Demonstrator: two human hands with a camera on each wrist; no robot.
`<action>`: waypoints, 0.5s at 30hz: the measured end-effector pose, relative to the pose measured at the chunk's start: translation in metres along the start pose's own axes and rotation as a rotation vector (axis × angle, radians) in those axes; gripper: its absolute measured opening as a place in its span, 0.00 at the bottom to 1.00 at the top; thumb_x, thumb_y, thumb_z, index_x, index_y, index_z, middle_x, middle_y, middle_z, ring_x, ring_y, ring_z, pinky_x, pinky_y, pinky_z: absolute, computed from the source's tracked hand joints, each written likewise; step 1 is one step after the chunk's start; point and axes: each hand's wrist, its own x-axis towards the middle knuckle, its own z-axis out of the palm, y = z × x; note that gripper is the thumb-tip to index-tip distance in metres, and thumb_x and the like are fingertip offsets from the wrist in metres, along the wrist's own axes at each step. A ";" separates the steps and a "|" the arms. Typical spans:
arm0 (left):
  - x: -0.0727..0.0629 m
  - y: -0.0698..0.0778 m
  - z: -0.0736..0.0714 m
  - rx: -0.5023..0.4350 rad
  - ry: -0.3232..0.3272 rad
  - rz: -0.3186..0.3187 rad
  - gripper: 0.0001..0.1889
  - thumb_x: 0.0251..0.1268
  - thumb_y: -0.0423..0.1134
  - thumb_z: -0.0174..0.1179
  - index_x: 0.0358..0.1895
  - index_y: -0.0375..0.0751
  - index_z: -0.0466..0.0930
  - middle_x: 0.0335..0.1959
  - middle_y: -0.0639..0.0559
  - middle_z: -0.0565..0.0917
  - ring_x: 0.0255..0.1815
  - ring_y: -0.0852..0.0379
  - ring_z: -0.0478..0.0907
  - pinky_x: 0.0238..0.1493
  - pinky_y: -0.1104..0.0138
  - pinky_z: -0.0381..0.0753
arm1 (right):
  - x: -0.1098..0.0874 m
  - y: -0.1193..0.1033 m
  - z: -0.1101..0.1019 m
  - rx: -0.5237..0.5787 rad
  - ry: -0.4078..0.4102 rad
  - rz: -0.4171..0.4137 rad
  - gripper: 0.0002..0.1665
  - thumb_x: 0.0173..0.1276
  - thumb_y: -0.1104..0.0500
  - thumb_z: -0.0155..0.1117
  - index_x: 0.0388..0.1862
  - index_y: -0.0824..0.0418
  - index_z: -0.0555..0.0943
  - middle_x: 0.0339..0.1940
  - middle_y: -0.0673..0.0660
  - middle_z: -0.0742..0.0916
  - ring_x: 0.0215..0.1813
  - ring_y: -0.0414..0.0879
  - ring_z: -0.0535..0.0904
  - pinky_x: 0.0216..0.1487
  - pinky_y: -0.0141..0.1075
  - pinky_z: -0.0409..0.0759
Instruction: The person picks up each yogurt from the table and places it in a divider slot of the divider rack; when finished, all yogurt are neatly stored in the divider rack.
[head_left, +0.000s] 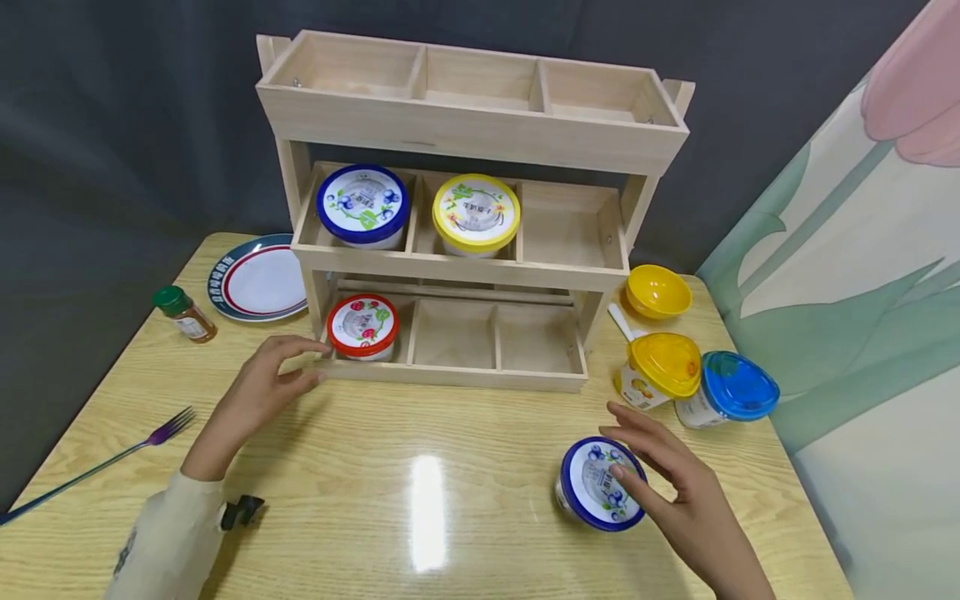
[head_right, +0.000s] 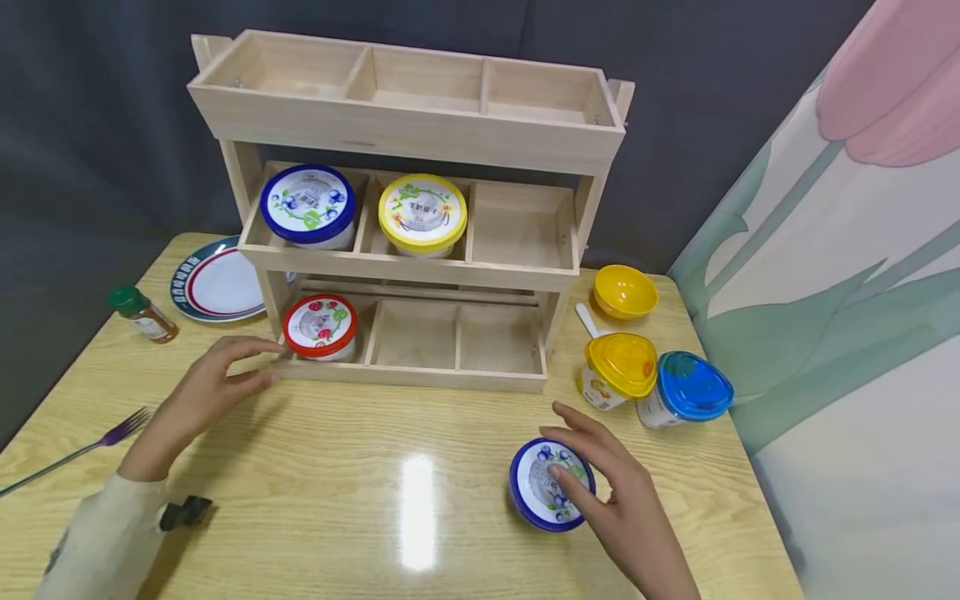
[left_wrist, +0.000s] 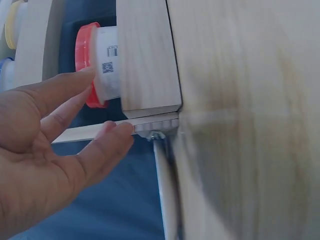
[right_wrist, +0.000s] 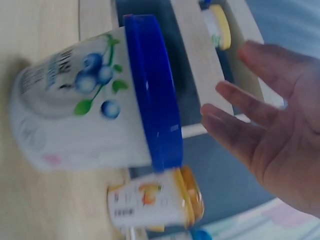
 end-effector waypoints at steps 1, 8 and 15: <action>0.001 -0.002 0.000 -0.010 -0.008 -0.001 0.17 0.74 0.25 0.68 0.63 0.27 0.83 0.68 0.28 0.74 0.72 0.29 0.68 0.65 0.36 0.78 | -0.005 0.002 0.000 -0.034 -0.004 0.008 0.27 0.75 0.65 0.75 0.68 0.44 0.85 0.79 0.50 0.79 0.74 0.24 0.68 0.65 0.19 0.68; 0.004 -0.011 0.004 -0.007 0.020 0.079 0.14 0.72 0.23 0.69 0.58 0.27 0.86 0.62 0.28 0.80 0.67 0.32 0.72 0.66 0.34 0.78 | -0.034 0.026 0.007 -0.113 -0.001 -0.037 0.36 0.66 0.69 0.80 0.69 0.43 0.85 0.83 0.46 0.74 0.77 0.20 0.60 0.66 0.13 0.58; 0.007 -0.016 0.008 -0.049 0.052 0.087 0.12 0.72 0.23 0.68 0.56 0.27 0.87 0.59 0.31 0.82 0.63 0.40 0.73 0.65 0.34 0.79 | -0.051 0.039 0.016 -0.087 0.051 -0.161 0.42 0.54 0.78 0.82 0.66 0.51 0.87 0.86 0.50 0.69 0.81 0.25 0.58 0.70 0.14 0.58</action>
